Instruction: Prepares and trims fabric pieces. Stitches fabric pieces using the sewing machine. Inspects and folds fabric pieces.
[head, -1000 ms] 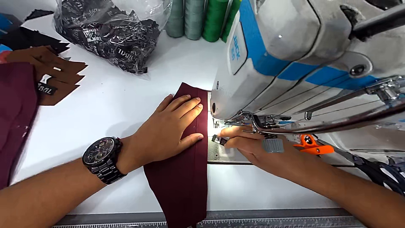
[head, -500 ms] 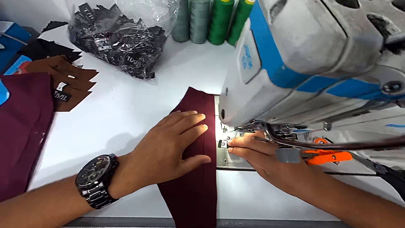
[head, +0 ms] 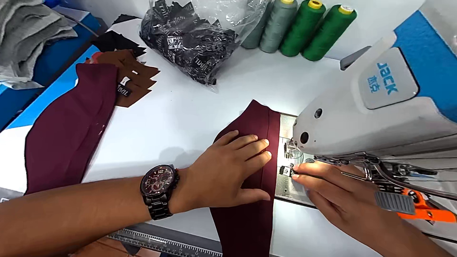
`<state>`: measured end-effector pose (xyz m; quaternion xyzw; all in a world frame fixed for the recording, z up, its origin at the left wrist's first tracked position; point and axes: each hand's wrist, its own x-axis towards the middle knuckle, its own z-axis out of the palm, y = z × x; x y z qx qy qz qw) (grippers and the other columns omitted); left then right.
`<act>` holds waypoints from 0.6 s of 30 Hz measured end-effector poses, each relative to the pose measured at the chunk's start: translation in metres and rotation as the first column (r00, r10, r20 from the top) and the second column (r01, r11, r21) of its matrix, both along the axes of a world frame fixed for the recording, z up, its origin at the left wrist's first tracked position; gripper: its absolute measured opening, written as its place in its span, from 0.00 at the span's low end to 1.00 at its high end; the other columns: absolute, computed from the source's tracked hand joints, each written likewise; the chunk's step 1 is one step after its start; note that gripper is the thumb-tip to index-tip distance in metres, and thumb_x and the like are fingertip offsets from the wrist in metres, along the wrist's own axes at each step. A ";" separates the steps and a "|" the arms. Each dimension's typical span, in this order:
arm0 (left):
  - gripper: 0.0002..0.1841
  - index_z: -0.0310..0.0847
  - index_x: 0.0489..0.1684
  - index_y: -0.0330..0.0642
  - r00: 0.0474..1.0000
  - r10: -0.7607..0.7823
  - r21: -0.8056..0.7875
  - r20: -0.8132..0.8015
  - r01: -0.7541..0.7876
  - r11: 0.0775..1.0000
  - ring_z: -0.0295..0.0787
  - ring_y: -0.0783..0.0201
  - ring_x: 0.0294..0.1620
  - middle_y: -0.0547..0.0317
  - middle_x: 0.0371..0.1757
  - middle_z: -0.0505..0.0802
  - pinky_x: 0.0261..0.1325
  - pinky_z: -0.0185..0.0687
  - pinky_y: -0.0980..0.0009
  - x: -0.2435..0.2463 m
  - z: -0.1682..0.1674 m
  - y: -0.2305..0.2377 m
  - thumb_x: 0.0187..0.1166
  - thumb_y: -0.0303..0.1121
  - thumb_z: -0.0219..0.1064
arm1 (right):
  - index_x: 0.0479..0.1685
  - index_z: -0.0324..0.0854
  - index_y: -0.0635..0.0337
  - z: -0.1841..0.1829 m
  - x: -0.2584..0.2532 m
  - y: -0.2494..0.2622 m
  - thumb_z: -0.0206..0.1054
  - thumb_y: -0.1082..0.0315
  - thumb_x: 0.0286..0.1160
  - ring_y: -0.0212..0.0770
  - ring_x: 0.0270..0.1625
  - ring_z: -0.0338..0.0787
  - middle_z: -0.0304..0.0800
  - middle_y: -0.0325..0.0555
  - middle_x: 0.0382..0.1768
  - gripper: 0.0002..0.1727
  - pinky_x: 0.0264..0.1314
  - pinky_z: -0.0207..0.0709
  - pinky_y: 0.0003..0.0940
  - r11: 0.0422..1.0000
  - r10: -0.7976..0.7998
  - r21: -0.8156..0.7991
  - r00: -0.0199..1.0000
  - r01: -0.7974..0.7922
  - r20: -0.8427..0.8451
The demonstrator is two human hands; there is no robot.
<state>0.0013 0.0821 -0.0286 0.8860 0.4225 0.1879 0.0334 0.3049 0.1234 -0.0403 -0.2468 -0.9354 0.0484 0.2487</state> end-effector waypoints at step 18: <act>0.36 0.87 0.67 0.48 0.999 0.008 0.086 -0.031 -0.005 0.996 0.80 0.58 0.78 0.59 0.72 0.89 0.79 0.71 0.52 0.002 0.002 0.002 0.74 0.68 0.59 | 0.60 0.92 0.47 0.009 0.004 -0.002 0.60 0.68 0.83 0.41 0.68 0.88 0.93 0.36 0.63 0.16 0.68 0.80 0.41 0.998 0.070 -0.008 0.993 -0.069 0.090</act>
